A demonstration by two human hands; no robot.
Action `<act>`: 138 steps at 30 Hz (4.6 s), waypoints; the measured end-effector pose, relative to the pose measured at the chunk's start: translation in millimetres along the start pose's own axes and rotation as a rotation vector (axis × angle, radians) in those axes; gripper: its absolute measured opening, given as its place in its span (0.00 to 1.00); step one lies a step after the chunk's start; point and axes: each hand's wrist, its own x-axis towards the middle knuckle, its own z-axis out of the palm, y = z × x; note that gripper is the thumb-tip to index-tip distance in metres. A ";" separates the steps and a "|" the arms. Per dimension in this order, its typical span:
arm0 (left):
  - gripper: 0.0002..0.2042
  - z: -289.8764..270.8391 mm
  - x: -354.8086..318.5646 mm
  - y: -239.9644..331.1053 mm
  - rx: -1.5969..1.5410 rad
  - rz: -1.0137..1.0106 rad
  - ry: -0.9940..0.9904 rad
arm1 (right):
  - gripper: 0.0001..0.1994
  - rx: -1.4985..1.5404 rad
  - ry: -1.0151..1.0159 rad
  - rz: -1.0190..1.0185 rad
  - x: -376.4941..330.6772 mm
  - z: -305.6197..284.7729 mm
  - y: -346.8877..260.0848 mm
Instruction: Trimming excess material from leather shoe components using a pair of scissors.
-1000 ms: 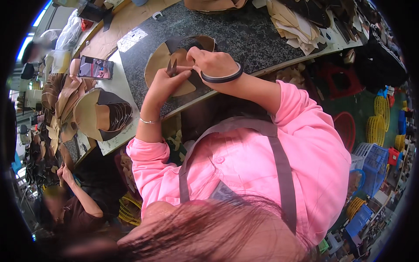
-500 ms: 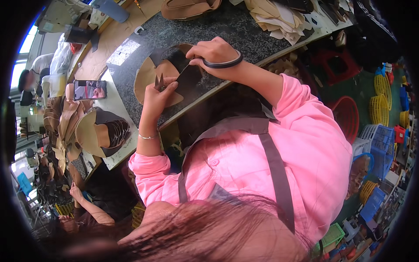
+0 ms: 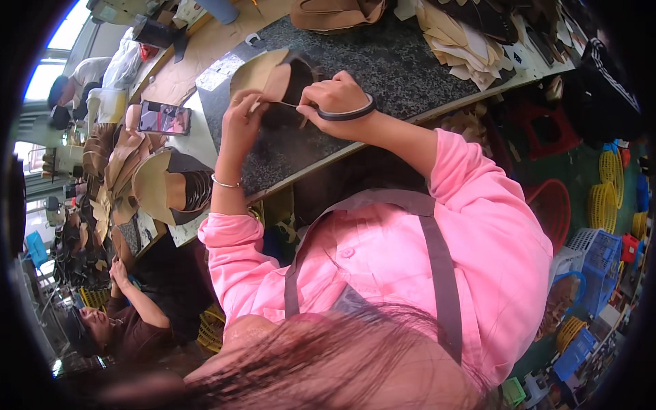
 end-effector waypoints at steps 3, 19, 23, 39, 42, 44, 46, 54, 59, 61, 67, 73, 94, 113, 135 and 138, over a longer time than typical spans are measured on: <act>0.19 6.8 -3.7 32.3 -0.308 -0.072 0.091 | 0.05 0.007 0.070 0.058 4.9 22.6 -6.6; 0.12 29.6 -28.5 71.7 -0.119 -0.222 0.101 | 0.05 0.226 0.151 0.088 -12.9 7.8 11.2; 0.09 28.5 -33.4 61.1 -0.295 -0.427 0.081 | 0.05 0.251 0.162 0.122 -16.6 6.1 16.4; 0.09 -1.2 -93.3 62.3 -0.100 -0.416 0.170 | 0.06 0.418 0.022 -0.085 5.0 47.3 -14.9; 0.08 2.1 -96.1 61.1 -0.246 -0.484 0.245 | 0.05 0.420 0.069 0.067 8.0 49.8 -5.0; 0.08 1.0 -95.8 59.2 -0.243 -0.443 0.231 | 0.06 0.405 0.086 -0.005 8.7 54.8 -6.4; 0.09 -1.6 -94.8 59.4 -0.201 -0.423 0.202 | 0.06 0.381 0.076 -0.023 8.3 60.5 -6.6; 0.10 -9.3 -68.3 105.3 0.595 -0.091 0.100 | 0.06 0.524 -0.021 0.016 8.6 54.9 -9.2; 0.09 -9.2 -87.4 70.6 0.110 -0.214 -0.065 | 0.06 0.672 -0.124 0.073 7.9 29.9 6.2; 0.13 -8.7 -97.9 75.0 -0.078 -0.399 -0.108 | 0.06 0.661 -0.153 0.075 4.4 38.5 1.3; 0.13 4.5 -108.6 87.3 0.026 -0.486 -0.073 | 0.07 0.634 -0.255 -0.026 -5.0 59.8 -12.2; 0.15 19.4 -126.1 92.5 -0.094 -0.523 0.000 | 0.07 0.657 -0.317 0.023 4.1 56.2 -2.6; 0.23 -4.4 -115.0 89.9 0.405 -0.072 -0.204 | 0.09 0.582 -0.566 -0.019 15.5 55.4 -11.5; 0.16 -32.4 -155.6 32.3 0.107 -0.511 0.906 | 0.06 0.766 -0.424 0.084 13.0 37.5 -25.6; 0.18 -121.0 -179.5 -58.3 0.549 -0.917 1.401 | 0.07 0.702 -0.557 -0.284 69.7 85.9 -108.1; 0.19 -111.0 -204.6 -79.7 0.545 -0.862 1.439 | 0.07 0.573 -0.336 -0.567 94.0 113.0 -142.9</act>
